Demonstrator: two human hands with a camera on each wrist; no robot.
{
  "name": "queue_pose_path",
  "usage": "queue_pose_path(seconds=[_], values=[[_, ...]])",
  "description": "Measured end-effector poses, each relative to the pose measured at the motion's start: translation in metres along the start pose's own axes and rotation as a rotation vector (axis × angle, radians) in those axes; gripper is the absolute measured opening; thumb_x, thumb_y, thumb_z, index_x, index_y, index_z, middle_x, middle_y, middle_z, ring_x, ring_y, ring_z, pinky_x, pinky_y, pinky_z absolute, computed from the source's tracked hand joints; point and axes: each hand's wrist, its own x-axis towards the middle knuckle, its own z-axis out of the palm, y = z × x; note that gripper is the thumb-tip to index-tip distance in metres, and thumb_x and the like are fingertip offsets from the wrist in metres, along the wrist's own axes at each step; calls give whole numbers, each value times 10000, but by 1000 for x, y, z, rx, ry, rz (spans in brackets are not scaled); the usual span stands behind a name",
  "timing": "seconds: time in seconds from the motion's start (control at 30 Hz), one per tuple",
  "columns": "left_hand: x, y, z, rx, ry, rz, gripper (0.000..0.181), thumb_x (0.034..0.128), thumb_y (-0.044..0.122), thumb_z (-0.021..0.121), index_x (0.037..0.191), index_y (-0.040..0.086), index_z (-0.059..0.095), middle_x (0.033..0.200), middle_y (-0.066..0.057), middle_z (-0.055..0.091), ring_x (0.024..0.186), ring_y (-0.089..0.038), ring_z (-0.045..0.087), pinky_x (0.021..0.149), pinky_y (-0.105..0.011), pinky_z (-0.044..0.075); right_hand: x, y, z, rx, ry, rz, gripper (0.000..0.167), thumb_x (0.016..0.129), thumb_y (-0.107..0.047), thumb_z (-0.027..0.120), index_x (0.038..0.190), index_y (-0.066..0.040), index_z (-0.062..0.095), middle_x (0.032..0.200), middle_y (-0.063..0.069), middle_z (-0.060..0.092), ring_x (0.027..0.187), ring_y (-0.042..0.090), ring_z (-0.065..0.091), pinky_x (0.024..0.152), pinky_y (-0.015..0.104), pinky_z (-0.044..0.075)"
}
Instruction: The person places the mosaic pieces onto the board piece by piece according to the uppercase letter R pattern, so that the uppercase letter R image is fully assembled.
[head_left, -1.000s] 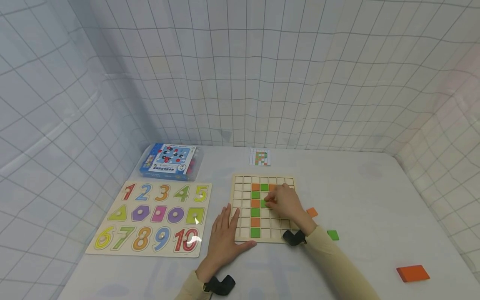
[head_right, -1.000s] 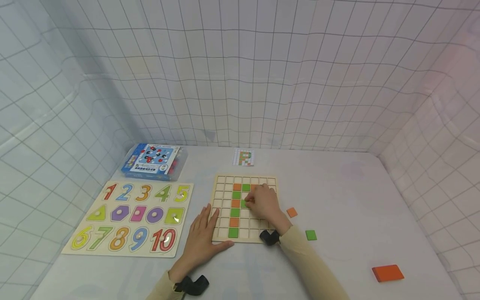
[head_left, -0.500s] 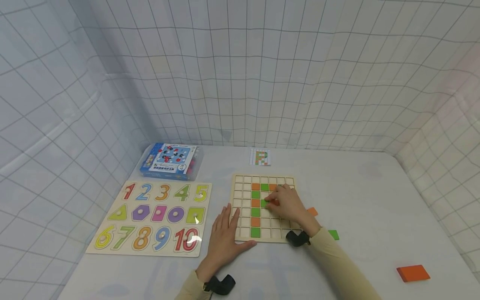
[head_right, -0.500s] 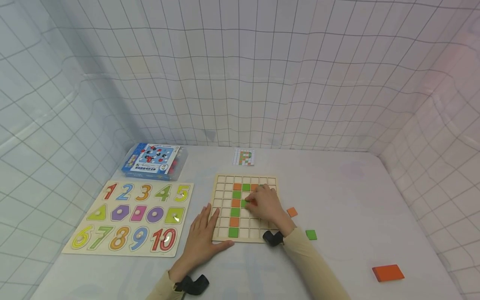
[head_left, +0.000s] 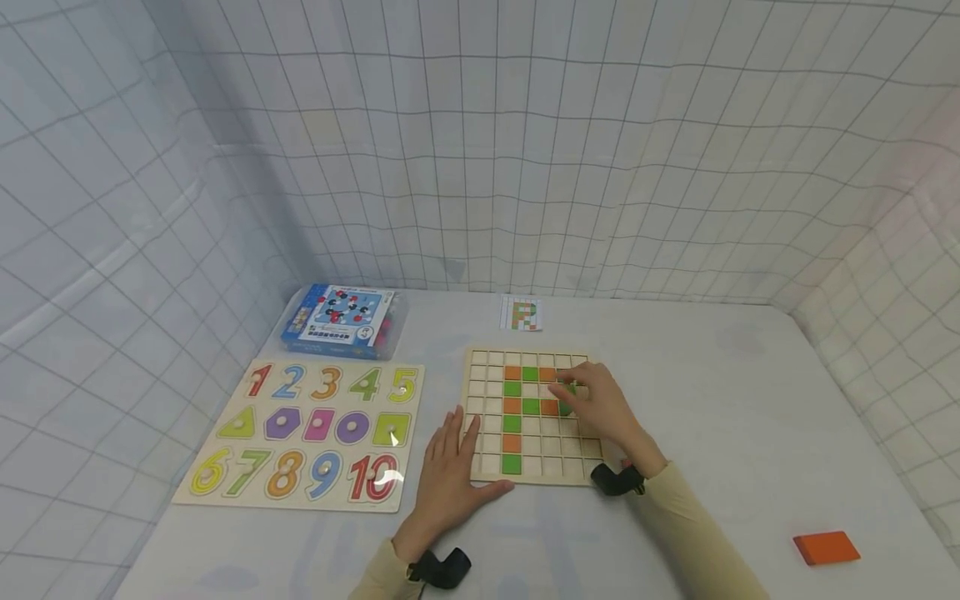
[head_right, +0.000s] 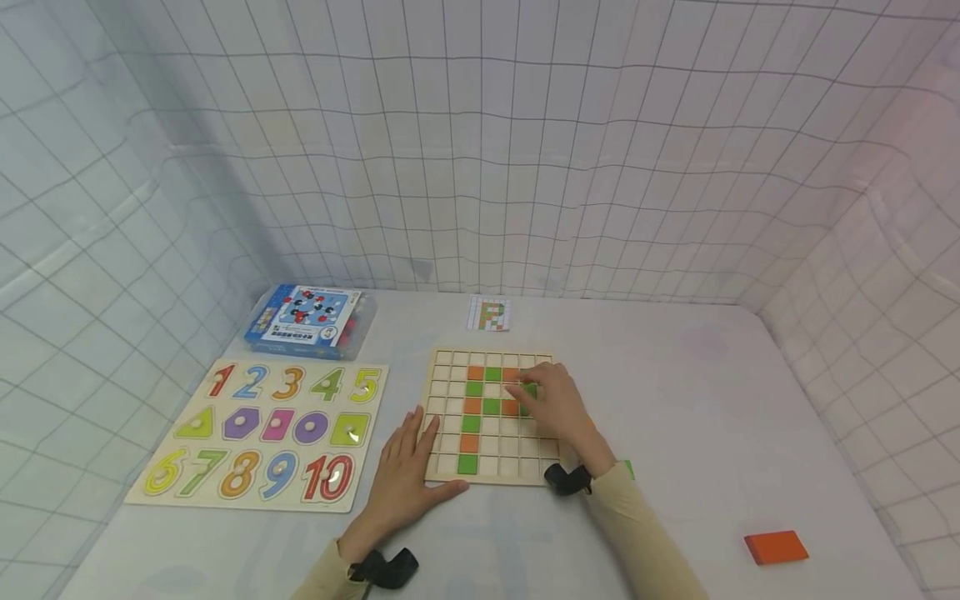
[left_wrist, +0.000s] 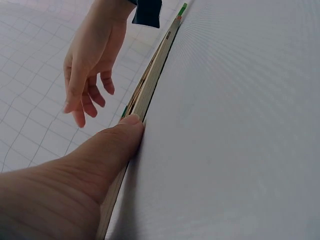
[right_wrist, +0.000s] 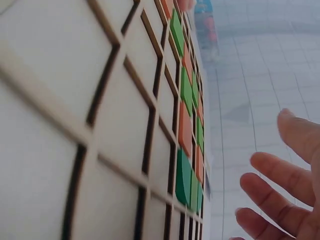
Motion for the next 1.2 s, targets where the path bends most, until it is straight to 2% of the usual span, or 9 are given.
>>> queue_pose_path(seconds=[0.17, 0.3, 0.5, 0.63, 0.8, 1.03, 1.2], values=[[0, 0, -1, -4, 5, 1, 1015, 714, 603, 719, 1451, 9, 351, 1518, -228, 204, 1395, -378, 156, 1074, -546, 187, -9, 11, -17, -18, 104, 56, 362, 890, -260, 682, 1151, -11, 668, 977, 103, 630, 923, 288, 503, 723, 398, 407], [1, 0, -1, -4, 16, 6, 1019, 709, 593, 728, 1450, 5, 349, 1517, -233, 204, 1393, -383, 157, 1076, -545, 178, -19, 21, -29, -54, 178, 76, 381, 872, -248, 703, 1164, -8, 657, 997, 134, 630, 927, 300, 509, 741, 425, 416], [1, -1, -1, 6, 19, 10, 1021, 707, 594, 729, 1450, 5, 352, 1517, -234, 205, 1395, -380, 154, 1077, -543, 175, -35, 37, -41, -132, 231, 145, 406, 866, -318, 703, 1152, -32, 664, 994, 129, 641, 905, 286, 517, 718, 408, 412], [1, 0, -2, 8, 12, 8, 1016, 711, 602, 721, 1450, 8, 353, 1519, -230, 204, 1396, -379, 152, 1074, -548, 183, -46, 44, -45, -179, 213, 217, 453, 859, -391, 694, 1143, -40, 660, 989, 127, 640, 900, 287, 524, 705, 411, 421], [0, 0, -3, 12, 5, 4, 1018, 712, 610, 716, 1450, 9, 354, 1519, -228, 204, 1396, -379, 153, 1074, -547, 188, -56, 50, -48, -197, 152, 289, 482, 842, -431, 699, 1103, -26, 671, 970, 118, 640, 898, 303, 532, 710, 431, 439], [0, 1, -2, 0, 2, 3, 1018, 715, 609, 716, 1451, 7, 351, 1519, -230, 204, 1397, -377, 152, 1076, -545, 182, -61, 52, -46, -239, 78, 356, 443, 798, -394, 755, 1022, -17, 691, 892, 76, 639, 833, 262, 536, 651, 350, 433], [0, 2, -1, 0, 0, 1, 1022, 712, 609, 719, 1452, 8, 349, 1521, -228, 200, 1397, -375, 152, 1076, -544, 180, -63, 52, -47, -224, 32, 404, 496, 756, -456, 771, 995, -28, 694, 860, 55, 634, 757, 220, 527, 602, 312, 413]])
